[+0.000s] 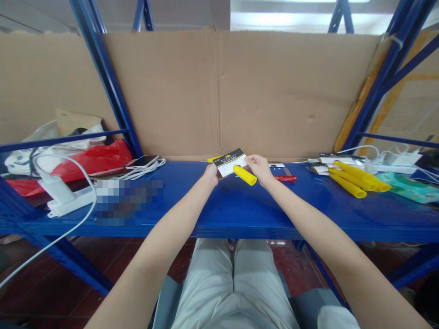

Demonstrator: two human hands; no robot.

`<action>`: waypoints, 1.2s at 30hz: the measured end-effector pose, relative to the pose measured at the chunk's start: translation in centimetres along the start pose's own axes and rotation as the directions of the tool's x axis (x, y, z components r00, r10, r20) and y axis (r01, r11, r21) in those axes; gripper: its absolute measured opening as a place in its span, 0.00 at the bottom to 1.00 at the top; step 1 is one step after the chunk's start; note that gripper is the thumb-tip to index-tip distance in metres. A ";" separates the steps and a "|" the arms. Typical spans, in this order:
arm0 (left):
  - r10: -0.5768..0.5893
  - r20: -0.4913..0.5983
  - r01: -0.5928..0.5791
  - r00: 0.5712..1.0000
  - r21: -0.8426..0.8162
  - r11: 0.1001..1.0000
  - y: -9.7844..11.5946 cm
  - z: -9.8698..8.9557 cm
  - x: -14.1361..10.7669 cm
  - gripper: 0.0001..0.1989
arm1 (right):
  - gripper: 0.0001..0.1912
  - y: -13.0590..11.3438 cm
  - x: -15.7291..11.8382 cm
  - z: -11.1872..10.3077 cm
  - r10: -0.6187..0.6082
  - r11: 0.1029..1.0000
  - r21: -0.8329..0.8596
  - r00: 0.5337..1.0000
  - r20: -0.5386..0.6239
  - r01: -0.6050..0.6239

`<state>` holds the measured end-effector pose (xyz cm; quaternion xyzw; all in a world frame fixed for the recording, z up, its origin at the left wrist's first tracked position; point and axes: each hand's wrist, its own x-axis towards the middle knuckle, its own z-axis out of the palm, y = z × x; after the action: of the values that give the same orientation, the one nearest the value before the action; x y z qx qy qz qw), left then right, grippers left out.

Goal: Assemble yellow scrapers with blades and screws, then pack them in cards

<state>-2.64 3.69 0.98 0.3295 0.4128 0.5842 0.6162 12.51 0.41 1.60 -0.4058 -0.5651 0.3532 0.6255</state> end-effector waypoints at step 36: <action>0.013 0.181 -0.027 0.983 0.074 0.997 0.2 1.3 -2.3 0.02 | 0.10 0.1 0.2 -0.7 0.307 0.949 0.114 0.940 -0.150 -0.292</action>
<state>-1.49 1.48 2.05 0.4086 0.3740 0.5420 0.6320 13.22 0.57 1.60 -0.4864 -0.4262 0.4346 0.6268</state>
